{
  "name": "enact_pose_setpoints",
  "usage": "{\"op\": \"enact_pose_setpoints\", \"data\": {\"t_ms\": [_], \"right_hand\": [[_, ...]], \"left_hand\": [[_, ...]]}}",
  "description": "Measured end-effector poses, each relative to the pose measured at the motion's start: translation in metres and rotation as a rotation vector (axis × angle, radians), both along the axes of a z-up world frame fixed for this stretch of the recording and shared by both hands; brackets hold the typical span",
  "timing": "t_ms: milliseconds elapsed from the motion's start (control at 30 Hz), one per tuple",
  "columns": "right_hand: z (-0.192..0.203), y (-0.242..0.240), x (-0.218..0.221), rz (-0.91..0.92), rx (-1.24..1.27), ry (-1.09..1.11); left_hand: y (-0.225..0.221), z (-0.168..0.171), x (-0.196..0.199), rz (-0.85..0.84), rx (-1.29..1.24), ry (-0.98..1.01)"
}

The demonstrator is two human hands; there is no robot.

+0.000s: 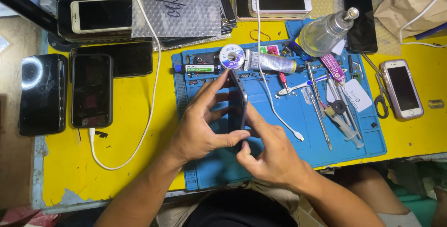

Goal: Removing the back cover of a smartphone and inspecting internal components on a repair bench.

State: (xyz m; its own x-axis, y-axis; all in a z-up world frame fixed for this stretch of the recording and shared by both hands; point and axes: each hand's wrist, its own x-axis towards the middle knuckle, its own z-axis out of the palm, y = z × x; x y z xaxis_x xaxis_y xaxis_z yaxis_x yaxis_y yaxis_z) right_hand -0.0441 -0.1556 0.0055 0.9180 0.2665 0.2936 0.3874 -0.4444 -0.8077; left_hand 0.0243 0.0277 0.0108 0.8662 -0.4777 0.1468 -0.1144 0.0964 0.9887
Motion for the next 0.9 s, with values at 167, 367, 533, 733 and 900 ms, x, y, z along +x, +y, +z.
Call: {"op": "enact_pose_setpoints", "data": {"t_ms": [167, 367, 533, 733, 900], "right_hand": [[-0.011, 0.004, -0.006, -0.065, -0.097, -0.125], [-0.016, 0.008, -0.008, -0.105, -0.152, -0.182], [-0.012, 0.010, -0.006, -0.118, -0.135, -0.164], [-0.005, 0.012, -0.005, -0.110, -0.117, -0.110], [0.000, 0.013, -0.005, -0.090, -0.093, -0.086]], "left_hand": [[-0.001, -0.002, -0.003, 0.051, 0.006, -0.013], [-0.002, 0.005, -0.005, 0.086, 0.060, -0.034], [-0.001, 0.001, -0.004, 0.078, 0.028, -0.027], [0.001, 0.000, -0.002, 0.067, 0.056, -0.041], [0.000, 0.004, -0.002, 0.063, 0.062, -0.050]]}}
